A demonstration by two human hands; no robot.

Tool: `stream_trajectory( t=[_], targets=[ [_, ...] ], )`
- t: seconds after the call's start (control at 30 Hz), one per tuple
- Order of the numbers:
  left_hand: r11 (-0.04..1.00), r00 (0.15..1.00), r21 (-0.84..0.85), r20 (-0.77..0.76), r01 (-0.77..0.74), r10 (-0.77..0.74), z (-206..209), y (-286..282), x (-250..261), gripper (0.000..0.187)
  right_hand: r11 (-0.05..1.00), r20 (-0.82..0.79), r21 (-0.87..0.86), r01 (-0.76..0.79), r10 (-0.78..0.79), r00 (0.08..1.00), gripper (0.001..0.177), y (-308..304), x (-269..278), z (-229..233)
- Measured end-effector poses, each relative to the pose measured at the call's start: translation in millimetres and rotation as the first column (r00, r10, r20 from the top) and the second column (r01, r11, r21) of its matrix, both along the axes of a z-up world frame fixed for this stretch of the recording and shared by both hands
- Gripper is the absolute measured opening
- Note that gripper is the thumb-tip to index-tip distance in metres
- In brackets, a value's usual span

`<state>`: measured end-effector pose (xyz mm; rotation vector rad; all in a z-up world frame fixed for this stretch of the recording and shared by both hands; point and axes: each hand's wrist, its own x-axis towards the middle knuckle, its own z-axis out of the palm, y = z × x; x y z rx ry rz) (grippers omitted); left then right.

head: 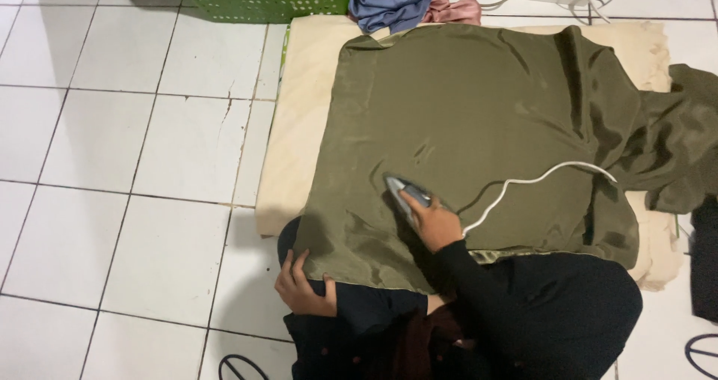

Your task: A person is ironing a green garment on a flat pad placed on a tiled floor.

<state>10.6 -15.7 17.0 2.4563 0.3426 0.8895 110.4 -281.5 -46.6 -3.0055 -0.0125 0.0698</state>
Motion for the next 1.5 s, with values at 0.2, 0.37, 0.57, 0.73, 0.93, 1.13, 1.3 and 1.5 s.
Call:
stream_trajectory(
  t=[0.2, 0.37, 0.57, 0.73, 0.93, 1.13, 1.3, 1.5],
  targets=[
    [0.999, 0.999, -0.029, -0.037, 0.015, -0.016, -3, 5, -2, 0.072, 0.984, 0.027, -0.044, -0.172, 0.174, 0.984, 0.055, 16, 26, 2],
    [0.998, 0.998, -0.04, 0.049, 0.043, -0.041, 5, 8, 0, 0.072, 0.992, -0.057, -0.05, -0.118, 0.115, 0.992, 0.051, 11, 77, 10],
    [0.995, 0.987, -0.025, -0.127, 0.095, -0.098, -7, 11, -3, 0.07, 0.998, 0.05, -0.053, -0.028, 0.031, 0.998, 0.048, 6, 108, 15],
    [0.993, 0.989, -0.077, -0.114, 0.084, -0.093, 10, 8, -3, 0.066, 0.973, 0.019, -0.056, -0.226, 0.227, 0.974, 0.05, -10, 84, 2],
    [0.996, 1.0, -0.088, -0.012, -0.021, 0.02, 2, -1, 2, 0.07, 0.627, -0.027, -0.179, -0.758, 0.767, 0.641, 0.053, -42, 40, -16],
    [0.994, 0.996, -0.108, -0.084, 0.014, -0.023, 4, 1, -3, 0.068, 0.695, -0.181, -0.208, -0.689, 0.664, 0.725, 0.052, -35, 65, -16],
    [0.995, 0.999, -0.101, -0.028, -0.017, 0.015, 6, -2, 0, 0.068, 0.961, -0.025, -0.069, -0.266, 0.265, 0.964, 0.047, 1, 87, 11],
    [0.995, 0.995, -0.095, -0.082, 0.042, -0.05, 0, 6, -4, 0.067, 0.997, -0.001, -0.031, -0.075, 0.075, 0.997, 0.052, 22, 80, 21]
  ],
)
